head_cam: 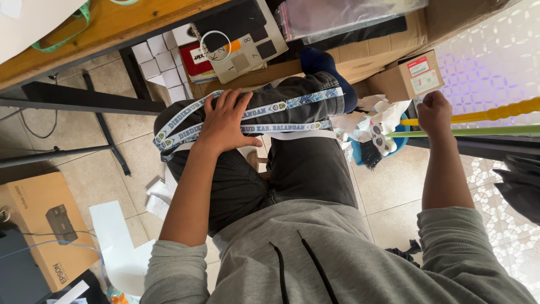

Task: The person sits with printed ribbon lanyards on their lap and peels the white transfer paper backing off the printed ribbons by hand. They work through several ribbon strips one at a time, setting peeled ribbons aside and discarding the backing paper on the floor.

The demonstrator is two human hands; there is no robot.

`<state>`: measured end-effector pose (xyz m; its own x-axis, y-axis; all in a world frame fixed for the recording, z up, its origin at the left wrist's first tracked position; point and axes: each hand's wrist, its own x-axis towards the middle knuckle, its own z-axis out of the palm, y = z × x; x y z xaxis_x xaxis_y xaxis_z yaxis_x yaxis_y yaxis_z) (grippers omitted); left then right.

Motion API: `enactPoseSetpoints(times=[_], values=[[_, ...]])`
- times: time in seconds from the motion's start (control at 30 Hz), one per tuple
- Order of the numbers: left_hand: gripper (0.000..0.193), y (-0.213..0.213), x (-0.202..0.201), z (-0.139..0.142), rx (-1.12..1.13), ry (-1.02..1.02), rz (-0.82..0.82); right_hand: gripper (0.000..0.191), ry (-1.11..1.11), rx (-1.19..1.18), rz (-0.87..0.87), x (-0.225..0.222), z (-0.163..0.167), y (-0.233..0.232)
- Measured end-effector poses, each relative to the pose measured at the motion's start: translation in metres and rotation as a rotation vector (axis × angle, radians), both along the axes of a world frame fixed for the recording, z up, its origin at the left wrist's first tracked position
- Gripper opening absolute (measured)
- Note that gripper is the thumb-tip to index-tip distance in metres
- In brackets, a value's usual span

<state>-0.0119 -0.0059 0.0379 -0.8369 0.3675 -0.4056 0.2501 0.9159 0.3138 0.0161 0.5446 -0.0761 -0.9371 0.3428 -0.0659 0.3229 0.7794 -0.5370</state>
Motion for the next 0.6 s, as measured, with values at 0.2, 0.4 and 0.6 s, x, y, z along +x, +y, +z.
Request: enactPoseSetpoints(times=[0.2, 0.4, 0.6], values=[[0.137, -0.003, 0.0, 0.002, 0.055, 0.015, -0.005, 0.025, -0.139, -0.052, 0.061, -0.003, -0.002, -0.004], [0.137, -0.004, 0.0, 0.003, 0.072, 0.014, 0.001, 0.049, -0.529, -0.164, 0.09, -0.005, 0.004, -0.005], [0.14, -0.005, -0.001, 0.005, 0.118, 0.009, 0.018, 0.033, -0.534, -0.077, 0.094, -0.007, 0.008, -0.006]])
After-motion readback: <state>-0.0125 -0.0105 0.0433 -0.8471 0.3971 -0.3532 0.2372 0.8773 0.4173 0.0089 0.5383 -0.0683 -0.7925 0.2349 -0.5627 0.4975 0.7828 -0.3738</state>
